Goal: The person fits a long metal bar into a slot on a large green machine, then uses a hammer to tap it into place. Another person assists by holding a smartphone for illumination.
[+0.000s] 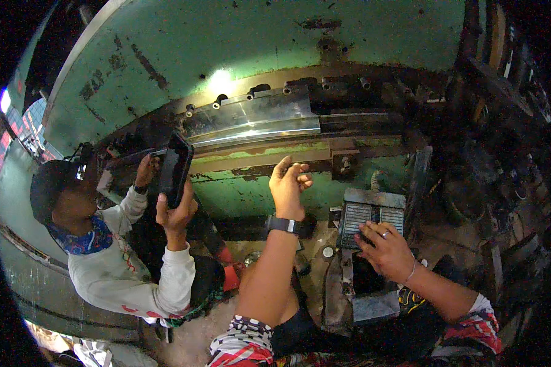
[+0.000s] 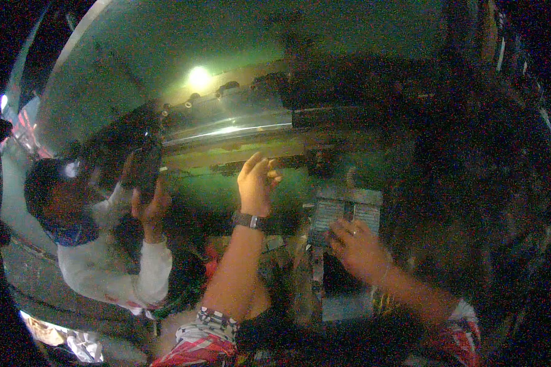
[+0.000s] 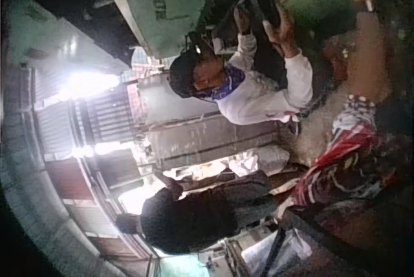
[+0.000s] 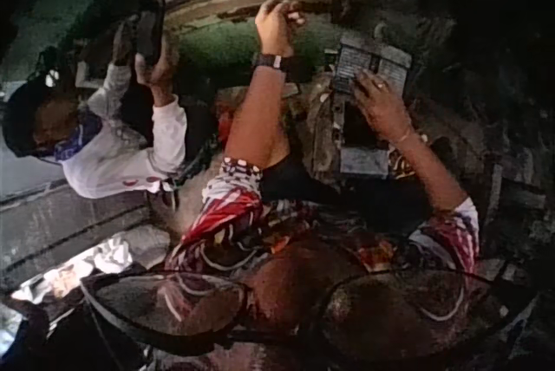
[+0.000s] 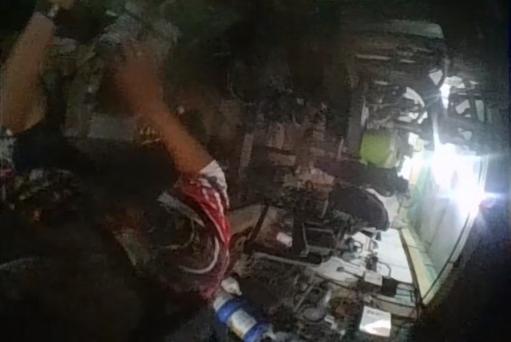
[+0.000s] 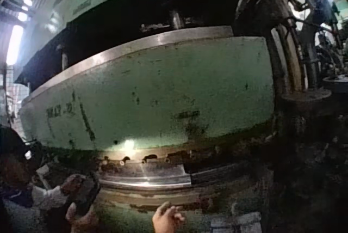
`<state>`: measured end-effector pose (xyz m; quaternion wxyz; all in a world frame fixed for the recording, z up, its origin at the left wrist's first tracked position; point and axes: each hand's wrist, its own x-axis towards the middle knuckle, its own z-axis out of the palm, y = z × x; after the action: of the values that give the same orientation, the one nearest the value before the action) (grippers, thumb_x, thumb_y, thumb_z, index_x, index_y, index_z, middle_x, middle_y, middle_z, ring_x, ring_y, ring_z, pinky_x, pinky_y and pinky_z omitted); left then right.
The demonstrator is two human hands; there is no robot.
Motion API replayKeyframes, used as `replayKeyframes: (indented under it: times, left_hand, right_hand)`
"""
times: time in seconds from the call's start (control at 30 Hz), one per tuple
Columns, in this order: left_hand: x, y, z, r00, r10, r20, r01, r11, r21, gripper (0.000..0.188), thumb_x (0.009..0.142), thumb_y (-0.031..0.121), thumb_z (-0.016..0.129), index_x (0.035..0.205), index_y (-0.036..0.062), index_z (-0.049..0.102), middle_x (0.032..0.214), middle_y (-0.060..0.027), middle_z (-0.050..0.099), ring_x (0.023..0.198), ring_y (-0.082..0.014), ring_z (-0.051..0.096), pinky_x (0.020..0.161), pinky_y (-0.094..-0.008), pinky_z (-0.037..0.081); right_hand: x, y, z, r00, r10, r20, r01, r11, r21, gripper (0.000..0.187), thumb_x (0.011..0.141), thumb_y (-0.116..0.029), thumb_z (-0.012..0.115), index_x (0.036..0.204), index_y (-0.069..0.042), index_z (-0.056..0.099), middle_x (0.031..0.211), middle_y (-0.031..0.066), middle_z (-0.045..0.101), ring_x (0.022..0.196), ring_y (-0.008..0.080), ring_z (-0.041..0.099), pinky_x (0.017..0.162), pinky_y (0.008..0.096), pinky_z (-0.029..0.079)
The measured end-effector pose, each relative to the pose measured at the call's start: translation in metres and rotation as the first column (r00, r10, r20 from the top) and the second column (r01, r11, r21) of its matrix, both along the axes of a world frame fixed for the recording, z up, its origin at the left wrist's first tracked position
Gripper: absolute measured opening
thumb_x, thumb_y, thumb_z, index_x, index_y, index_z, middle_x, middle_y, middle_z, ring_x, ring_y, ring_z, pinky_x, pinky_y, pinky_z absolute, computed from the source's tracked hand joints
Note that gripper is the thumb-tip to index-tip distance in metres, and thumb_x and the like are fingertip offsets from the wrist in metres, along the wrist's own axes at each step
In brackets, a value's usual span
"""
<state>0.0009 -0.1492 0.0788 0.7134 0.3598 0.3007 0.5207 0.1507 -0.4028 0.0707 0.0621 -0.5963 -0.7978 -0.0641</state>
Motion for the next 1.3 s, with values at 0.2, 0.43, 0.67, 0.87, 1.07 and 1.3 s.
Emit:
replayKeyframes:
  times: [0.2,0.43,0.67,0.87,1.07,1.3]
  left_hand:
    - [0.003,0.038,-0.003,0.995,-0.029,0.091,0.035,0.997,-0.07,0.046,0.099,0.008,0.058,0.14,-0.0016,0.041,0.102,-0.0144,0.067,0.075,-0.0199,0.068,0.064,-0.0322,0.06]
    - [0.015,0.063,-0.001,0.985,-0.034,0.171,0.055,0.991,-0.119,0.04,0.1,0.016,0.057,0.136,0.0018,0.046,0.134,-0.0258,0.056,0.113,-0.0439,0.063,0.093,-0.0495,0.058]
    - [0.022,0.077,0.008,0.959,-0.038,0.281,0.08,0.987,-0.138,0.021,0.096,0.012,0.066,0.11,0.0048,0.053,0.088,-0.0103,0.068,0.08,-0.0255,0.071,0.07,-0.0378,0.062]
    - [0.017,0.099,0.005,0.971,0.05,0.234,-0.034,0.997,-0.073,0.023,0.096,0.013,0.066,0.113,0.0055,0.053,0.107,-0.0184,0.065,0.093,-0.0331,0.066,0.083,-0.0495,0.057]
    - [-0.02,0.134,-0.005,0.957,0.149,0.249,-0.135,0.988,-0.072,0.024,0.096,0.02,0.065,0.111,0.0025,0.055,0.106,-0.0183,0.065,0.091,-0.0324,0.066,0.085,-0.0448,0.057]
    - [-0.077,0.173,-0.014,0.899,0.245,0.363,-0.234,0.969,-0.074,0.037,0.098,0.032,0.066,0.11,-0.0005,0.054,0.097,-0.0191,0.066,0.088,-0.0348,0.069,0.08,-0.0485,0.061]
  right_hand:
    - [-0.001,0.003,-0.004,1.0,0.011,-0.026,-0.01,0.999,0.033,0.052,0.088,-0.017,0.06,0.138,-0.005,0.055,0.142,0.0166,0.054,0.134,0.036,0.05,0.113,0.0514,0.037]
    - [-0.005,0.003,-0.006,1.0,-0.01,-0.025,0.013,0.99,0.142,0.044,0.084,-0.023,0.074,0.124,-0.008,0.065,0.133,0.0148,0.059,0.126,0.0334,0.054,0.108,0.0493,0.041]
    - [-0.005,0.003,-0.005,0.997,-0.011,-0.077,0.017,0.996,0.09,0.045,0.082,-0.021,0.076,0.124,-0.008,0.064,0.132,0.015,0.059,0.126,0.0346,0.054,0.107,0.0501,0.042]
    - [-0.004,-0.002,-0.003,0.997,-0.006,-0.079,0.019,0.987,0.158,0.046,0.079,-0.018,0.078,0.121,-0.008,0.064,0.132,0.0155,0.059,0.124,0.0358,0.055,0.105,0.051,0.043]
    - [0.001,-0.002,-0.017,0.995,-0.047,-0.086,0.06,0.986,0.155,0.049,0.072,-0.016,0.082,0.118,-0.008,0.066,0.131,0.0156,0.06,0.122,0.036,0.057,0.103,0.0524,0.045]
    - [0.005,-0.003,-0.054,0.943,-0.144,-0.299,0.194,0.97,0.145,0.052,0.067,-0.011,0.084,0.116,-0.01,0.067,0.128,0.015,0.061,0.119,0.037,0.058,0.101,0.0534,0.046]
